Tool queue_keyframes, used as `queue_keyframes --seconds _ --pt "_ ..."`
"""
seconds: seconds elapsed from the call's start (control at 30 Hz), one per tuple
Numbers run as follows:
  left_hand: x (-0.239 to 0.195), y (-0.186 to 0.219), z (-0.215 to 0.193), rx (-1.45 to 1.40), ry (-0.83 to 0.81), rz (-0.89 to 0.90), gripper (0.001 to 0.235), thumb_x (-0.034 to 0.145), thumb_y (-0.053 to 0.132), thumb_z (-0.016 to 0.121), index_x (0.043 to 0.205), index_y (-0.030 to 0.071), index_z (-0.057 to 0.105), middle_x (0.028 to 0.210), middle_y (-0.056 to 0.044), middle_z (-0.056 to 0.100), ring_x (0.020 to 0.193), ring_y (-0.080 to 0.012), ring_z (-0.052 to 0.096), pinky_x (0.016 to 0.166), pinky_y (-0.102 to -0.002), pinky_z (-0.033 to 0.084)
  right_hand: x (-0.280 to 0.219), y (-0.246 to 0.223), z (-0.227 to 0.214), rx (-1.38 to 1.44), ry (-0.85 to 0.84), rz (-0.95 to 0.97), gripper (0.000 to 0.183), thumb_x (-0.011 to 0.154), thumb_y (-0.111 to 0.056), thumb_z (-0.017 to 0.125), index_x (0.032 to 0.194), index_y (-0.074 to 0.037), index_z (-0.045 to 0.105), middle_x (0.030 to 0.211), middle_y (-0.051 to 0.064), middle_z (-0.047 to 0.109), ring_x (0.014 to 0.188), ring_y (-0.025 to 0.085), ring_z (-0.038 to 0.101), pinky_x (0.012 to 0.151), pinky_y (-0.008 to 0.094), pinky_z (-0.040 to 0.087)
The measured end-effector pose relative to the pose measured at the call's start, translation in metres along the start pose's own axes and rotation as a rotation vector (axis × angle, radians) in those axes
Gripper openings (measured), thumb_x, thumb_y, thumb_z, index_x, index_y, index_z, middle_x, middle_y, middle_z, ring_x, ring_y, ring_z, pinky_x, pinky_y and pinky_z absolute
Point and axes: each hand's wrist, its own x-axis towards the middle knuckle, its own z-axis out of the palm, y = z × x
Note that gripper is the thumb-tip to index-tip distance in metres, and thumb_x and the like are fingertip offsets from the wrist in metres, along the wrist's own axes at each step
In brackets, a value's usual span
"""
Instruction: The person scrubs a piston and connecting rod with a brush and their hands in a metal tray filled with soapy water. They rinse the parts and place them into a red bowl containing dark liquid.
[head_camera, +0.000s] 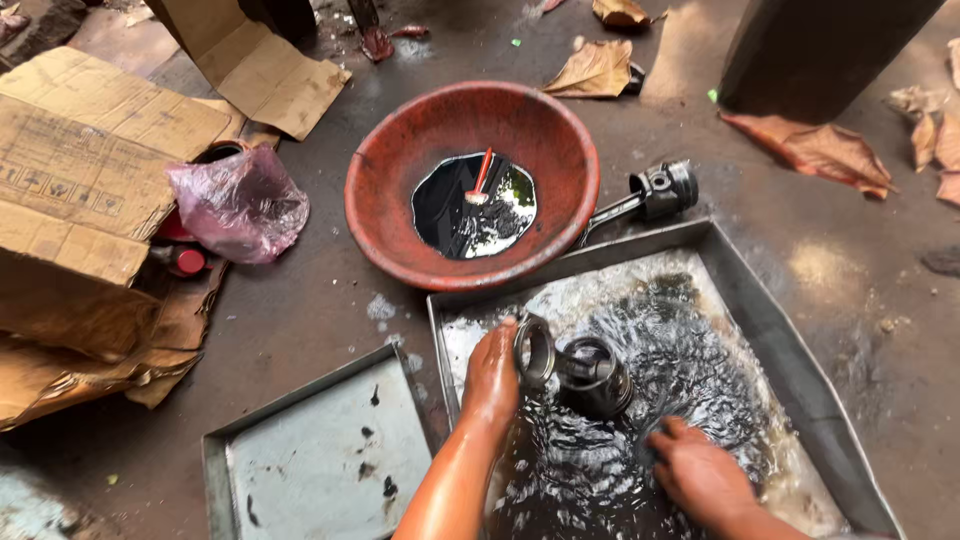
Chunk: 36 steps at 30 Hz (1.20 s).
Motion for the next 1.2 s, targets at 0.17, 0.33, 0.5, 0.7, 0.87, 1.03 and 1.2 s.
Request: queue_keyframes --seconds 0.17,0.33,0.5,0.7,0.87,1.03,1.2 --pt "-0.010 0.011 0.001 -0.137 -0.180 -0.138 0.044 0.096 0.050 0.061 0.092 0.007 0.072 0.073 -0.004 0.066 0.072 -0.0134 0.058 0.074 -0.030 0.046 0.010 -0.034 0.002 0.653 -0.408 0.081 0.030 0.088 -0.018 0.072 0.116 -0.008 0.068 0.099 0.009 0.069 0.079 0.021 0.066 0.072 0.039 0.057" --pt "-0.019 0.027 0.020 -0.132 -0.180 -0.176 0.045 0.092 0.051 0.068 0.083 0.007 0.070 0.072 -0.005 0.068 0.071 -0.0175 0.061 0.070 -0.033 0.049 0.019 -0.056 -0.105 1.036 -0.513 0.016 0.028 0.087 -0.013 0.065 0.115 -0.011 0.067 0.075 0.006 0.065 0.053 0.016 0.060 0.051 0.033 0.051" --pt "-0.022 0.030 0.032 -0.313 -0.186 -0.299 0.053 0.090 0.063 0.060 0.096 0.011 0.069 0.085 -0.006 0.068 0.078 -0.0214 0.062 0.068 -0.042 0.050 0.001 -0.105 -0.190 0.999 -0.044 0.080 0.026 0.091 -0.021 0.064 0.109 -0.005 0.073 0.083 0.002 0.071 0.070 0.011 0.067 0.060 0.031 0.058" --pt "-0.017 0.028 0.042 -0.313 -0.218 -0.334 0.079 0.087 0.079 0.050 0.128 0.012 0.063 0.113 -0.010 0.068 0.094 -0.0226 0.066 0.078 -0.048 0.052 -0.035 -0.157 -0.186 0.954 0.543 -0.213 0.031 0.086 -0.020 0.068 0.115 -0.013 0.073 0.102 0.005 0.073 0.088 0.020 0.069 0.075 0.034 0.057" --pt "-0.021 0.036 0.053 -0.292 -0.238 -0.430 0.088 0.080 0.081 0.043 0.140 0.019 0.057 0.127 -0.007 0.067 0.106 -0.0222 0.067 0.086 -0.052 0.057 -0.020 -0.157 -0.193 0.422 0.755 -0.107 0.023 0.085 -0.024 0.069 0.108 -0.020 0.072 0.103 0.010 0.068 0.090 0.034 0.070 0.077 0.045 0.055" --pt "-0.026 0.049 0.057 -0.236 -0.331 -0.357 0.100 0.077 0.087 0.035 0.144 0.015 0.054 0.128 -0.018 0.067 0.106 -0.0301 0.070 0.083 -0.051 0.060 0.006 -0.151 -0.226 0.361 0.790 -0.143 0.022 0.088 -0.024 0.069 0.108 -0.018 0.075 0.100 0.012 0.069 0.094 0.037 0.068 0.083 0.048 0.054" --pt "-0.028 0.046 0.041 -0.237 -0.265 -0.357 0.104 0.074 0.092 0.034 0.151 0.022 0.044 0.130 -0.004 0.065 0.109 -0.0202 0.069 0.086 -0.047 0.058 -0.034 -0.161 -0.224 0.268 0.507 -0.273 0.031 0.084 -0.027 0.073 0.113 -0.017 0.074 0.104 0.010 0.067 0.094 0.033 0.069 0.081 0.045 0.055"
